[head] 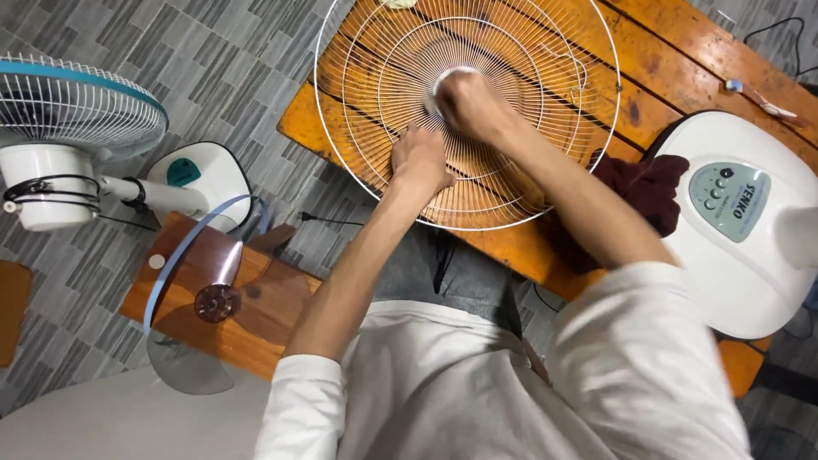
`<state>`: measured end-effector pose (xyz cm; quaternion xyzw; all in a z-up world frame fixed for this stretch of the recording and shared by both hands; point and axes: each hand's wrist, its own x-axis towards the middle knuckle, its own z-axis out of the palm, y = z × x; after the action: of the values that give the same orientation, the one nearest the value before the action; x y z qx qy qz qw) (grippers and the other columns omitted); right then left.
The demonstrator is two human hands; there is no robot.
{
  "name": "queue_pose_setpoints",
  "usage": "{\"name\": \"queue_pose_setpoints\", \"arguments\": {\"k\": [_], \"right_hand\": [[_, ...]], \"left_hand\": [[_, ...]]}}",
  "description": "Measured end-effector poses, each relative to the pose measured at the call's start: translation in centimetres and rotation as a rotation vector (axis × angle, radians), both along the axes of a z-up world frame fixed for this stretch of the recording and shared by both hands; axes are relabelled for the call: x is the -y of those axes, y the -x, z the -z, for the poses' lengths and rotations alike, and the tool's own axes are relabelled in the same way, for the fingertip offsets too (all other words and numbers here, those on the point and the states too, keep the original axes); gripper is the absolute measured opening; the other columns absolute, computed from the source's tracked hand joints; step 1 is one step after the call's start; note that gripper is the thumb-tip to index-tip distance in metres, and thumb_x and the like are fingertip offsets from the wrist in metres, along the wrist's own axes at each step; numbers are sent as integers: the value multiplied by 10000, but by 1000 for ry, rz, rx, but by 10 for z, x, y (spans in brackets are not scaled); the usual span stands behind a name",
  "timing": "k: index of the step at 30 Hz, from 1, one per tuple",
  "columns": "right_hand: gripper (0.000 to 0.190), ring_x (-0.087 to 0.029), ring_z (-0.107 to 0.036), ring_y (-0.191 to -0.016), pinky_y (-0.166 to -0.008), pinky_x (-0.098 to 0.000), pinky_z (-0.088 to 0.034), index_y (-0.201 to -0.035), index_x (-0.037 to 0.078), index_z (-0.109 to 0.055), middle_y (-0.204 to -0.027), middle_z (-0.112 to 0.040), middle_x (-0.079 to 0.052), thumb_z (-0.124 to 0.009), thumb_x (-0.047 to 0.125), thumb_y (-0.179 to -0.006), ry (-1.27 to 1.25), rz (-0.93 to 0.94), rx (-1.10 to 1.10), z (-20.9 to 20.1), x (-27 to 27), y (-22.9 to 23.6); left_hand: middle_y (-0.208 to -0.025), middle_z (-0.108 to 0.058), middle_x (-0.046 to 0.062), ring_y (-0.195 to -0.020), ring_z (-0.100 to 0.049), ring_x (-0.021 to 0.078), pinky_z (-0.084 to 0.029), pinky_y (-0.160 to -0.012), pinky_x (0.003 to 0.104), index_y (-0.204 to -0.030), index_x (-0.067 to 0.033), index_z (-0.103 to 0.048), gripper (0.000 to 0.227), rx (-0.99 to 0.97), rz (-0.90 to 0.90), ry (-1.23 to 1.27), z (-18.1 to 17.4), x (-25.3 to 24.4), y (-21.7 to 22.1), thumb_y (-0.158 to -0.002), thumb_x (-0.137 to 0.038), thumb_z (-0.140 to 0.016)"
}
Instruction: Cleaning the metal grill of an electric fan using a small cleaning pad
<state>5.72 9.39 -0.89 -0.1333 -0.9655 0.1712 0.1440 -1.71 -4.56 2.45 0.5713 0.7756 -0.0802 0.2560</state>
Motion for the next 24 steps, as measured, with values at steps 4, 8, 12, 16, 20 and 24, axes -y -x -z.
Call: {"name": "queue_pose_setpoints", "arguments": {"k": [4, 8, 12, 16, 20, 24], "right_hand": [[221, -275, -730, -740, -722, -261, -660, -996, -55, -745, -949, -760, -215, -635, -173, -846, 55, 45, 169, -28, 3, -66], [70, -322, -686, -744, -658, -353, -595, -874, -44, -702, -841, -699, -201, -658, -96, -858, 36, 117, 54, -21, 7, -53], [106, -347, -700, -828, -758, -437, -568, -893, 68, -718, -844, -672, -138, -691, 5, -812, -55, 97, -34, 19, 3, -53], [118, -217, -637, -588, -499, -223, -608, -820, -83, -649, -822, -694, -182, -611, -172, -888, -83, 207, 51, 2, -42, -86], [101, -238, -663, -653, -572, -245, -634, -817, -57, -673, -824, -693, -173, -642, -129, -881, -61, 259, -18, 4, -36, -43], [164, -221, -682, -634, -556, -229, -626, -959, -30, -764, -883, -714, -175, -660, -118, -867, -93, 74, -102, 6, -12, -36]], "left_hand": [[-985, -652, 109, -904, -589, 223, -545, -805, 320, -1137, -10, -682, 683, -39, 32, -43, 12, 2, -2, -731, -527, -868], [-1352, -480, 322, -1088, -634, 404, -586, -846, 408, -1151, -27, -700, 623, 88, -79, -135, 11, 4, 0, -680, -375, -911], [-1239, -568, 306, -1161, -607, 471, -553, -932, 506, -1173, 0, -710, 670, 154, -102, -190, 28, 0, 0, -643, -344, -934], [-1159, -571, 203, -975, -580, 280, -564, -856, 376, -1065, -14, -698, 530, 96, -61, -73, 4, -1, -1, -738, -381, -897], [-1392, -445, 310, -1033, -602, 335, -586, -807, 335, -1079, -7, -699, 532, 70, -65, -53, 3, 3, -3, -743, -378, -882], [-1384, -484, 318, -1003, -648, 337, -608, -746, 365, -1126, -19, -694, 621, 65, -63, -66, 6, 1, 1, -710, -427, -908]]}}
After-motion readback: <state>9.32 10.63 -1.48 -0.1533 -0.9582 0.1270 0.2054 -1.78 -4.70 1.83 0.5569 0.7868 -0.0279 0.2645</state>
